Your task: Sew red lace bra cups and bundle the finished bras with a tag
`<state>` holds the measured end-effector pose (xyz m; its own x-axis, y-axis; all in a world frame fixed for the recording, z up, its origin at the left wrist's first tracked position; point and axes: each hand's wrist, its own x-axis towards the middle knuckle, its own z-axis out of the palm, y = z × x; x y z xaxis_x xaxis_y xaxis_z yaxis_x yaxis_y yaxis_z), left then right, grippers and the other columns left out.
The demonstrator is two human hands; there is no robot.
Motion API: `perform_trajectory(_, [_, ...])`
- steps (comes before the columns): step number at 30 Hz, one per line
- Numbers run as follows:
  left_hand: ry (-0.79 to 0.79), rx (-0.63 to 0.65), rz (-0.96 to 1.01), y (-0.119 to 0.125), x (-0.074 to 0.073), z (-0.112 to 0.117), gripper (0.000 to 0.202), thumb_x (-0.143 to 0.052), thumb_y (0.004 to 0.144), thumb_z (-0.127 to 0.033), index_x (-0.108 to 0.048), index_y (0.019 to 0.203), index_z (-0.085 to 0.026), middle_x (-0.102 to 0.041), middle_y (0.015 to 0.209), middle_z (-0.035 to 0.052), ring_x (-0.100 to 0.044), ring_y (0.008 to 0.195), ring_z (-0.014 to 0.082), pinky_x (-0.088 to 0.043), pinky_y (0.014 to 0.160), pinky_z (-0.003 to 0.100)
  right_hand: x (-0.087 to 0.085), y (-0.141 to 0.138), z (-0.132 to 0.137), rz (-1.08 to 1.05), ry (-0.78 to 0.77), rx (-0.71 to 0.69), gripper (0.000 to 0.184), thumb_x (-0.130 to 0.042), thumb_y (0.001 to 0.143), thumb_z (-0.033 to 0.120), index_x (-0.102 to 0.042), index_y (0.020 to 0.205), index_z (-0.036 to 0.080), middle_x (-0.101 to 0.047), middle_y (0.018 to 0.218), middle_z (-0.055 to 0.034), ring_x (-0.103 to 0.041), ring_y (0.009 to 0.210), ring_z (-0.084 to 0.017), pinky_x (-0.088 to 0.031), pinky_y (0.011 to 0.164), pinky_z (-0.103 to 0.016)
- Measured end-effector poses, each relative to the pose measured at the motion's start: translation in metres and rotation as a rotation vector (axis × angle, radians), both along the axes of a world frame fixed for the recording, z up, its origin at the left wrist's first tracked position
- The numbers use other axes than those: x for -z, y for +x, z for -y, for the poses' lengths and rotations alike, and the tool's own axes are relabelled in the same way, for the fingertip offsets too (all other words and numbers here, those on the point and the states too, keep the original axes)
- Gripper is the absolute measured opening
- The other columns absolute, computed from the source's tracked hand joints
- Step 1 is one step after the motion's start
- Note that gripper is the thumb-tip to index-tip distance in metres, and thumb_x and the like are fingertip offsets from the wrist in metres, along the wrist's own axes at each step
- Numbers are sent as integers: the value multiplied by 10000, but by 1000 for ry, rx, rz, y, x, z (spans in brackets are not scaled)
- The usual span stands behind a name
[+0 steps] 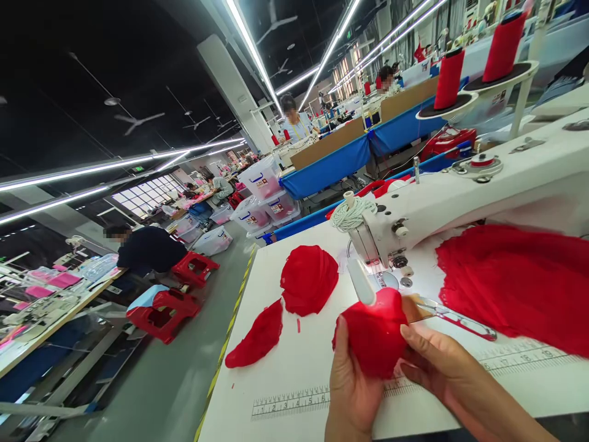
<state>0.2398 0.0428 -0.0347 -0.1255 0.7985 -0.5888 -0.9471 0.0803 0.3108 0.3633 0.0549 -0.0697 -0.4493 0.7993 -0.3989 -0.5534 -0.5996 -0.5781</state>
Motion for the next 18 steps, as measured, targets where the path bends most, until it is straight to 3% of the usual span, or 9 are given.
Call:
perform_trajectory(3, [-26, -27, -96, 3, 8, -3, 271, -489, 927, -141, -723, 792, -119, -765, 840, 92, -719, 808, 162, -539, 923, 334, -2, -4, -3, -68, 22, 154, 361, -868, 654, 307, -730, 983, 252, -738, 926, 4, -672, 873, -162, -547, 751, -194])
perform_trajectory(6, [-20, -54, -135, 0, 11, -7, 237, -509, 894, -75, -723, 795, -98, -762, 853, 108, -718, 815, 162, -548, 893, 298, -1, -3, -6, -101, -17, 216, 473, -910, 574, 283, -714, 1004, 280, -746, 930, 25, -676, 930, -179, -555, 759, -196])
perform_trajectory(11, [20, 24, -110, -1, 9, -7, 294, -459, 899, -126, -724, 772, -108, -760, 803, 101, -717, 756, 163, -572, 772, 267, -3, -3, -5, -47, -68, 293, 586, -932, 506, 311, -686, 1035, 256, -749, 940, 27, -672, 996, -202, -560, 665, -145])
perform_trajectory(15, [155, 57, -236, 6, 10, -2, 73, -671, 790, -141, -733, 828, -131, -764, 913, 100, -715, 849, 181, -566, 800, 265, 1, -5, -5, -41, -18, 260, 657, -933, 508, 316, -646, 1098, 273, -731, 1055, 28, -638, 1088, -228, -583, 729, -180])
perform_trajectory(18, [172, 47, -334, 9, 12, -2, 131, -772, 705, -147, -731, 828, -126, -762, 930, 96, -708, 875, 178, -557, 839, 271, 5, -4, -7, -30, -101, 306, 666, -926, 502, 377, -639, 1093, 270, -716, 1108, 5, -625, 1110, -268, -611, 724, -237])
